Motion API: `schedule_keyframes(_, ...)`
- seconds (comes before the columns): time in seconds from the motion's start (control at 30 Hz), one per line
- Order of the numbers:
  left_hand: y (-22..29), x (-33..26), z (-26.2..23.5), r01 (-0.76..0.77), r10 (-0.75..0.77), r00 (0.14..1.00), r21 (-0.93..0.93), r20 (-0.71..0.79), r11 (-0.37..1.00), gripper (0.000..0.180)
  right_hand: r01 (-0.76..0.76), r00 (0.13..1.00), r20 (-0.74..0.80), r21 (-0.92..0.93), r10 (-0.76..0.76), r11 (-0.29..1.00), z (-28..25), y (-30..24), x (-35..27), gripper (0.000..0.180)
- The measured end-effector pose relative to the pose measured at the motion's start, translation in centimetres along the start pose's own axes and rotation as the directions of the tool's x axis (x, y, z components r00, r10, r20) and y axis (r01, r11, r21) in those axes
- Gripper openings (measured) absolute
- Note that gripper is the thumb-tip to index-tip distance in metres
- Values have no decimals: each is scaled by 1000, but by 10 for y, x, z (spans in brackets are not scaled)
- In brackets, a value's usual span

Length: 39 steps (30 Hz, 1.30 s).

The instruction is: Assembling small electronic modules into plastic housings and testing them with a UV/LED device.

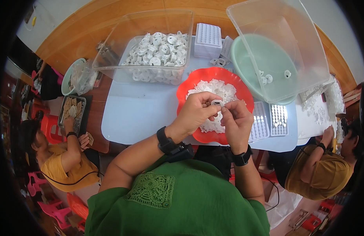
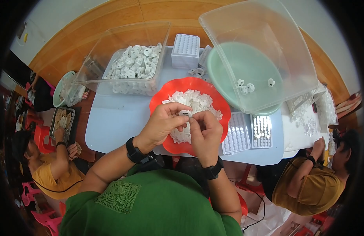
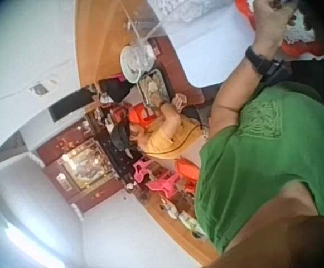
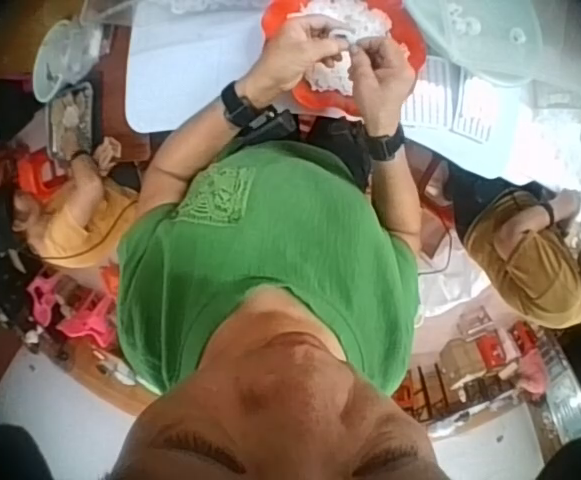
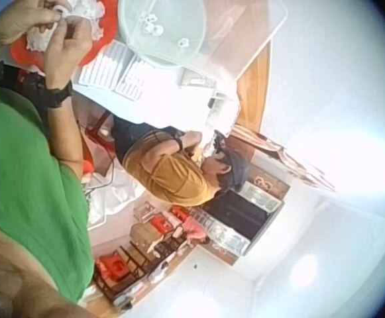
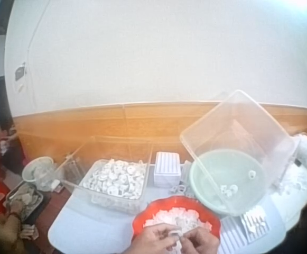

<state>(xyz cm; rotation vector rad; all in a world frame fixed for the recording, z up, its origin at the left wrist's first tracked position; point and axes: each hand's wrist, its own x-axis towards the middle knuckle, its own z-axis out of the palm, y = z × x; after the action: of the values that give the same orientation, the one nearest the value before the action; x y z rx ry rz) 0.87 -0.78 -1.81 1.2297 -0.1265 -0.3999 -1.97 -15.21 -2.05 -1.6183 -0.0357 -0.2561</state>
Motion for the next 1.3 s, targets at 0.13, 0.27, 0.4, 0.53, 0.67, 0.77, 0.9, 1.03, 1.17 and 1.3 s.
schedule_keyframes(0.13, 1, -1, 0, -25, 26, 999, 57, -19, 998, 24, 41, 999, 2, -60, -41, 997, 0, -2, 0, 4)
schedule_keyframes(0.27, -1, 0, 2, -51, 56, 998, 108, -39, 993, 25, 63, 998, 7, -56, -63, 996, 2, 0, -1, 4)
schedule_keyframes(0.4, -1, 1, 4, -66, 84, 994, 218, -75, 974, 27, 101, 995, 4, -85, -101, 991, 6, 0, -1, 3)
schedule_keyframes(0.53, 0, 2, 3, -38, 42, 997, 67, -57, 997, 27, -30, 1000, 11, 59, 29, 998, 3, -4, 2, 2)
schedule_keyframes(0.67, 0, 1, -2, 26, -27, 999, -3, -33, 1000, 26, -183, 983, 73, 213, 171, 960, -4, -3, 9, 2)
schedule_keyframes(0.77, 1, 0, -2, 45, -46, 999, -32, -20, 998, 25, -253, 967, 114, 351, 227, 901, -9, 4, 12, 3)
schedule_keyframes(0.9, -1, 1, -4, 59, -58, 998, -92, 11, 994, 27, -292, 956, 142, 405, 256, 866, -11, 7, 13, 5)
schedule_keyframes(1.03, 2, 0, -2, 40, -38, 999, -86, 25, 995, 32, -300, 954, 157, 429, 257, 852, -14, 10, 14, 5)
schedule_keyframes(1.17, 4, 2, -9, 131, -116, 991, -244, 74, 961, 34, -327, 945, 189, 459, 269, 826, -17, 6, 14, 5)
schedule_keyframes(1.3, -5, 5, -15, 133, -73, 979, -329, 190, 935, 38, -305, 951, 195, 479, 239, 823, -19, 6, 14, 4)
